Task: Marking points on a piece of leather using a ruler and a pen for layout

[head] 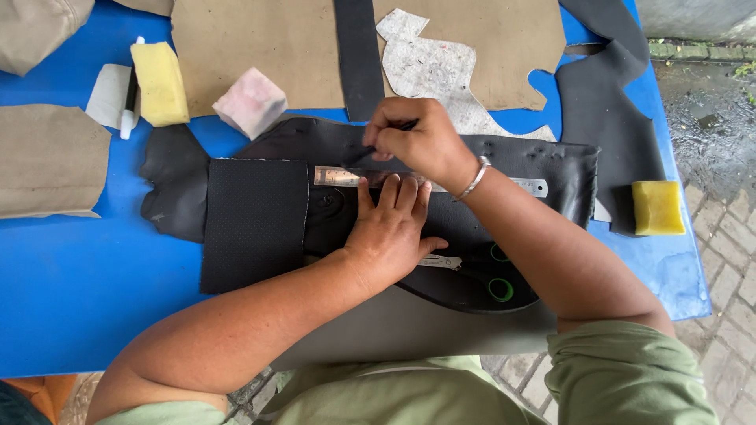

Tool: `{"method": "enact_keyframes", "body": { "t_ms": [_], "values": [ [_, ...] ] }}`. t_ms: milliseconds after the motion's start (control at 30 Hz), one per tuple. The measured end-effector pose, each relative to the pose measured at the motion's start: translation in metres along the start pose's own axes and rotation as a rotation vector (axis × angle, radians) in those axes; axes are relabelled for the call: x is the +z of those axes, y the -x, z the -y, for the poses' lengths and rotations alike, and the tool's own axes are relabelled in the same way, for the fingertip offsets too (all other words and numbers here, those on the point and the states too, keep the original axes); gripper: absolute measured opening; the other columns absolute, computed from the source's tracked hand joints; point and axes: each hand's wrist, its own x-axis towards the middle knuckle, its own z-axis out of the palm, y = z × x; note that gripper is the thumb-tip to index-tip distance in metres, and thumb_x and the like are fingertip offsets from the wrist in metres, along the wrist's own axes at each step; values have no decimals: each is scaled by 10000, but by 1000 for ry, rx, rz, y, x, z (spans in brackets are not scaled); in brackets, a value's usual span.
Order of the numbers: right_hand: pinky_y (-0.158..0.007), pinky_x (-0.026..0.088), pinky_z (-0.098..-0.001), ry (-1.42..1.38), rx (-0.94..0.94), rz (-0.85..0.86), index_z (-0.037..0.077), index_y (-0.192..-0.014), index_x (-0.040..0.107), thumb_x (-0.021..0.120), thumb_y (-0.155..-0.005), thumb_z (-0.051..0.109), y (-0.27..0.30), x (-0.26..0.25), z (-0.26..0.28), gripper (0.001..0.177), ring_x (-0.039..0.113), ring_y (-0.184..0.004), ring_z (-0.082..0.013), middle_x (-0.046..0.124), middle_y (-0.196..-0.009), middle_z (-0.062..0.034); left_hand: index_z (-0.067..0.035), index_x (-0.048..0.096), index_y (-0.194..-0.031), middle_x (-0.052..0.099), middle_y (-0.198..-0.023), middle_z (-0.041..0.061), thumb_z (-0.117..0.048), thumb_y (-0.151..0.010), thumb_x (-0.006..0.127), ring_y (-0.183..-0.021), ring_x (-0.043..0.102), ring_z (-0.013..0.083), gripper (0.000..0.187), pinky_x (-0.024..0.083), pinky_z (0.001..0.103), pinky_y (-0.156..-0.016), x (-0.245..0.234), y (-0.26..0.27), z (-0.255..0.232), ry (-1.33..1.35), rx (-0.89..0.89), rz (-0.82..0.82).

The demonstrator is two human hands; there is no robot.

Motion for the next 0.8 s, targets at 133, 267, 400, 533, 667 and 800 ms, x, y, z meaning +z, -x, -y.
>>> {"method": "enact_keyframes", "body": {
  "t_ms": [133,267,400,533,667,800],
  "values": [
    [-731,591,-293,114,51,-34,70,-846,742,587,-780,37,27,-36,11,171,755,-693,-179,710,-657,-113,-42,547,-1439,504,-1290,177,-737,-826,606,-1300,465,399,929,331,795,-1034,-1,0,1,19,11,22],
    [-754,564,-297,198,114,-138,47,-873,746,579,-795,17,59,-74,6,186,731,-691,-196,691,-657,-133,-26,561,-1423,506,-1263,170,-711,-820,627,-1289,459,405,915,326,790,-1034,0,0,1,31,23,15],
    [-803,540,-304,296,187,-257,90,-889,771,565,-806,22,92,-113,-6,233,692,-728,-178,668,-669,-133,-32,566,-1430,487,-1287,158,-682,-828,647,-1300,433,390,890,330,781,-1035,-1,0,1,41,9,30],
    [-798,528,-276,281,237,-346,49,-926,748,559,-801,13,123,-146,-6,229,702,-740,-168,672,-710,-133,-30,558,-1435,467,-1317,174,-674,-828,651,-1301,430,396,890,336,785,-1029,-7,-1,-1,44,9,37],
    [-634,526,-209,246,279,-445,-22,-871,699,508,-765,-33,145,-164,-9,219,661,-669,-164,683,-818,-104,-95,589,-1408,514,-1334,85,-830,-783,638,-1229,479,281,966,446,665,-1020,-5,1,-1,-138,5,-119],
    [-627,533,-218,239,274,-512,-17,-849,686,495,-737,-50,148,-164,-13,223,643,-647,-160,665,-783,-101,-76,590,-1391,527,-1299,90,-820,-798,640,-1252,477,301,953,443,679,-1017,-4,1,0,-114,13,-137]
  ]
}}
